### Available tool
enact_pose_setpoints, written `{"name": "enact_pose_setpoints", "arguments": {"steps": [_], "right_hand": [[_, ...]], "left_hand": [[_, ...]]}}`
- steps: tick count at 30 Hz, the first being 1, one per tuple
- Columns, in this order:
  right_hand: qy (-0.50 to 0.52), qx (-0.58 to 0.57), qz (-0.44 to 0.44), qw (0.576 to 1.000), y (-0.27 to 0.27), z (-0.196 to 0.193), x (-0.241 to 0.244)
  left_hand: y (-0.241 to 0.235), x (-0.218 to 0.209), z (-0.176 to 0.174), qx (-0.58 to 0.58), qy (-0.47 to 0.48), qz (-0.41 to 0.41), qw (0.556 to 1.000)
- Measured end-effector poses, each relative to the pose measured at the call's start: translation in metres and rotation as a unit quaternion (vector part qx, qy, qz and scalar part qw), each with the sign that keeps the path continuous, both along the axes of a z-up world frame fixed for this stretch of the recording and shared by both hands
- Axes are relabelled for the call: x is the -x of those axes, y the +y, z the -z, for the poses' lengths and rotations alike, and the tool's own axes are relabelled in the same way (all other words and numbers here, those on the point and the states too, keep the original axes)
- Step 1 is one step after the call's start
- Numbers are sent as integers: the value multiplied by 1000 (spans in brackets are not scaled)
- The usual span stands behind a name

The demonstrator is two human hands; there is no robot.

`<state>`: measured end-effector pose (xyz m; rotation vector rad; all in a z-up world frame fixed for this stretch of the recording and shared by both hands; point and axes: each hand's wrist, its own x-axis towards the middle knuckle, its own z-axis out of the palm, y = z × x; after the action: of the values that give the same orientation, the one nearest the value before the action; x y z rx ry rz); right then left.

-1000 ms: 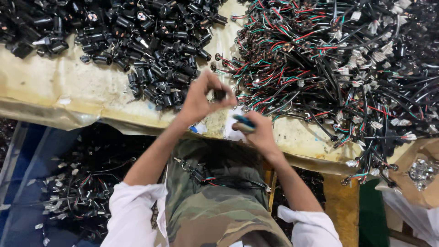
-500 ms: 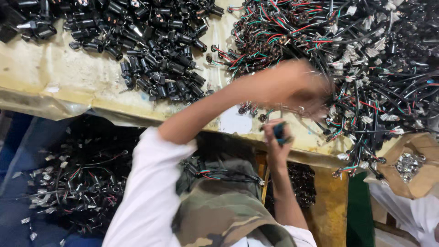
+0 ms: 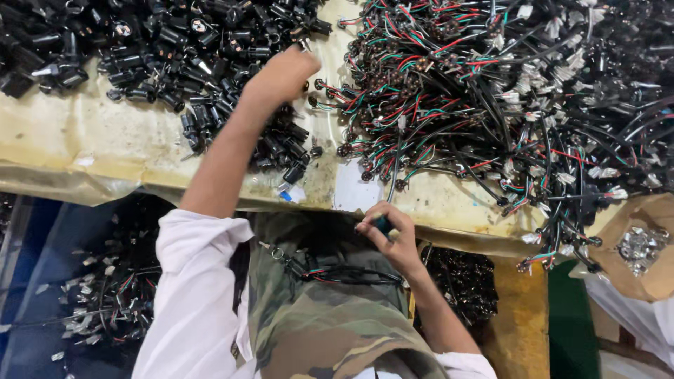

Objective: The person repeatedly picks up black cylindrical components and wire bundles from a table, uses blue-handled pliers to strip or adjust wires, and places the components back on the table. The process is continuous and repetitive throughout the clip.

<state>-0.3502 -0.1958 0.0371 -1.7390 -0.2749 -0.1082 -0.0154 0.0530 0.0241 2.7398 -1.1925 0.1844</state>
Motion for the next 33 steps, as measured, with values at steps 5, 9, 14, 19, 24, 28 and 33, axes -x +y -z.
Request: {"name": "enact_pose_setpoints", "arguments": {"steps": [5, 9, 14, 19, 24, 28, 33], "right_hand": [[-31, 29, -34, 999, 7, -40, -5], [-80, 19, -47, 996, 4, -55, 1], [-98, 30, -50, 993, 4, -42, 11], [-53, 15, -36, 998, -8, -45, 5], [-129, -2, -58, 990, -24, -76, -7], [-86, 85, -195, 973, -23, -103, -21], [-44, 169, -347, 921, -5, -125, -40]], "left_hand": [[27, 0, 27, 112, -44, 16, 993], [20, 30, -1, 424, 40, -56, 903], [-15, 139, -16, 637, 352, 13, 685], [-32, 245, -28, 463, 372, -8, 804], [-36, 288, -42, 504, 370, 124, 771], [-42, 297, -43, 441, 391, 149, 794], [-34, 300, -43, 367, 457, 184, 789]]}}
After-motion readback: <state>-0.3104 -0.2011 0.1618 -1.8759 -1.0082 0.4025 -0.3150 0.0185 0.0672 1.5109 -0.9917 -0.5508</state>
